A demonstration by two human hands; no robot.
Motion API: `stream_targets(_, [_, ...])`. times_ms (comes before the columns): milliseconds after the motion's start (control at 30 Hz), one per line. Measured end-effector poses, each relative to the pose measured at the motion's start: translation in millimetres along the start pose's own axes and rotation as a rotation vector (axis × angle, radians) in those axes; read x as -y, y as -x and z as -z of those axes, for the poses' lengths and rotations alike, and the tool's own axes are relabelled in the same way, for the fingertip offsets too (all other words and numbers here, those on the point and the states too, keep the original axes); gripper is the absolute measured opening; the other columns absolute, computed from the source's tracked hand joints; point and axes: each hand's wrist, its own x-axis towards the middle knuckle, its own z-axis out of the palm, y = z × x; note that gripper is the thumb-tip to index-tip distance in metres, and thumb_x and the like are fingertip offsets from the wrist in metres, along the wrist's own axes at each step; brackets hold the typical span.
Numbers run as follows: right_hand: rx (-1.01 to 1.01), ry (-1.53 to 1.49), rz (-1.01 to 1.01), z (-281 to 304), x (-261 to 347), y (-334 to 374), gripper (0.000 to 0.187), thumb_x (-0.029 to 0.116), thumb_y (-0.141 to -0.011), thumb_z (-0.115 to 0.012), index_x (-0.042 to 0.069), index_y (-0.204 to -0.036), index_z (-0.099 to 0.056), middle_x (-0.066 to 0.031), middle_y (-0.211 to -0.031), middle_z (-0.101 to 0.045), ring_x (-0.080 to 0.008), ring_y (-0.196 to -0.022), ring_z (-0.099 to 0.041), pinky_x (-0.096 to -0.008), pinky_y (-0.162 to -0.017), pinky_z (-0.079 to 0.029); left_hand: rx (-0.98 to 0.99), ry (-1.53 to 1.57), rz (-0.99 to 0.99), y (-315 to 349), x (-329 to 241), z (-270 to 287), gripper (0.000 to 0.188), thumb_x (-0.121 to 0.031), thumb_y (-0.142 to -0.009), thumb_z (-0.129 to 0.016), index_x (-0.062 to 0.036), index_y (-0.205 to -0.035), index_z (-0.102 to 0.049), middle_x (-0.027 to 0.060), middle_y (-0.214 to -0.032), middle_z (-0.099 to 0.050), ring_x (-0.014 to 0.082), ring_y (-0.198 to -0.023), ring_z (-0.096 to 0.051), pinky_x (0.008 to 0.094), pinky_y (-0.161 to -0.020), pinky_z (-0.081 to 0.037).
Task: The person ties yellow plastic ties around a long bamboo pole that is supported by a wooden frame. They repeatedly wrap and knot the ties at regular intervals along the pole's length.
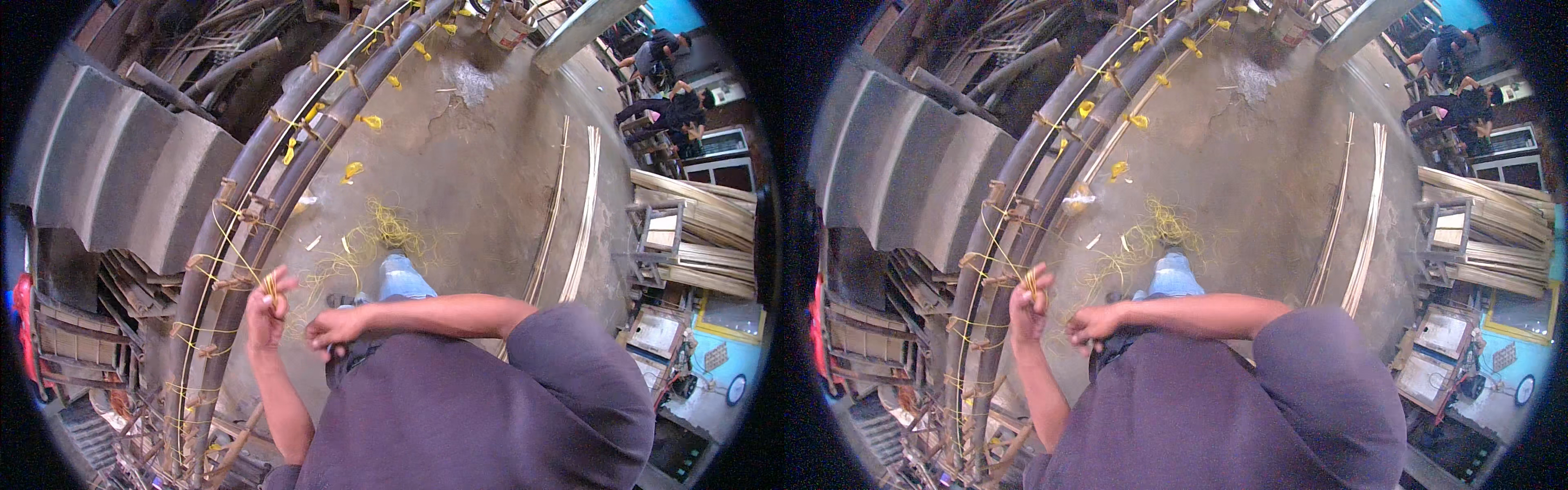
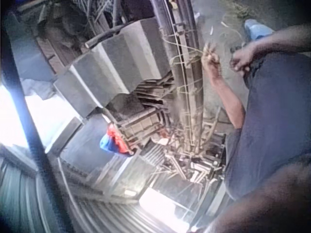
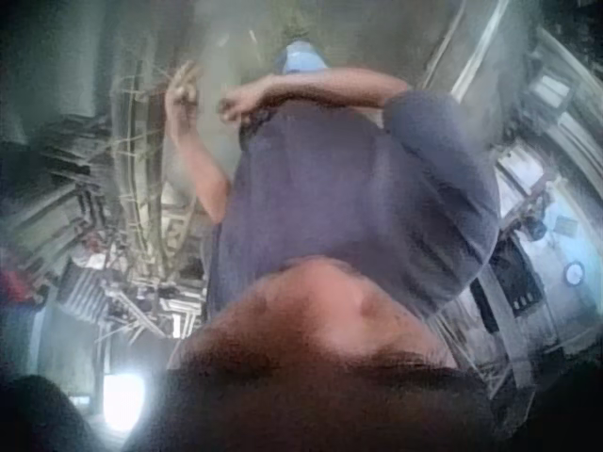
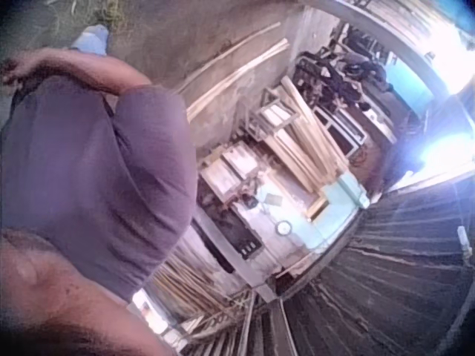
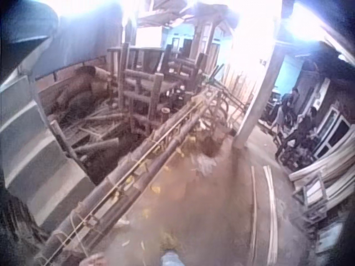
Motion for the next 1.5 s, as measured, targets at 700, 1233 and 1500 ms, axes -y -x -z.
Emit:
stream_targets(700, [-0.215,0.51,0.199,75.3,8.6,-36.6,0.023,0.022,-0.077,-0.052,0.002,-0.068,-0.06,-0.0132,-0.064,-0.063,-0.0249,-0.059,-0.062,-0.0386,-0.054,-0.047,-0.028,-0.108,-0.025,-6.6,32.5,15.4,0.038,-0.003,-0.078,-0.045,0.0055,-0.115,-0.05,0.0062,-0.08,-0.063,0.0096,-0.055,-0.053,0.021,-0.057,-0.045])
stream_targets(1233, [-0.217,0.483,0.145,93.3,13.0,-37.3,0.021,0.021,-0.077,-0.054,0.003,-0.077,-0.065,-0.0106,-0.066,-0.064,-0.02,-0.059,-0.061,-0.034,-0.054,-0.047,-0.129,0.112,-0.092,-4.0,21.3,3.3,0.043,-0.006,-0.074,-0.047,0.0046,-0.115,-0.053,0.0117,-0.091,-0.065,0.0035,-0.06,-0.05,0.0152,-0.055,-0.04])
stream_targets(1500, [0.408,0.758,0.143,75.8,19.4,-22.7,0.017,0.018,-0.079,-0.055,0.003,-0.078,-0.063,-0.009,-0.063,-0.06,-0.0168,-0.056,-0.058,-0.0327,-0.053,-0.046,-0.272,0.078,-0.164,-15.1,25.2,-9.3,0.047,-0.007,-0.073,-0.049,0.0033,-0.12,-0.049,0.0136,-0.098,-0.063,0.0106,-0.069,-0.057,0.0211,-0.06,-0.045])
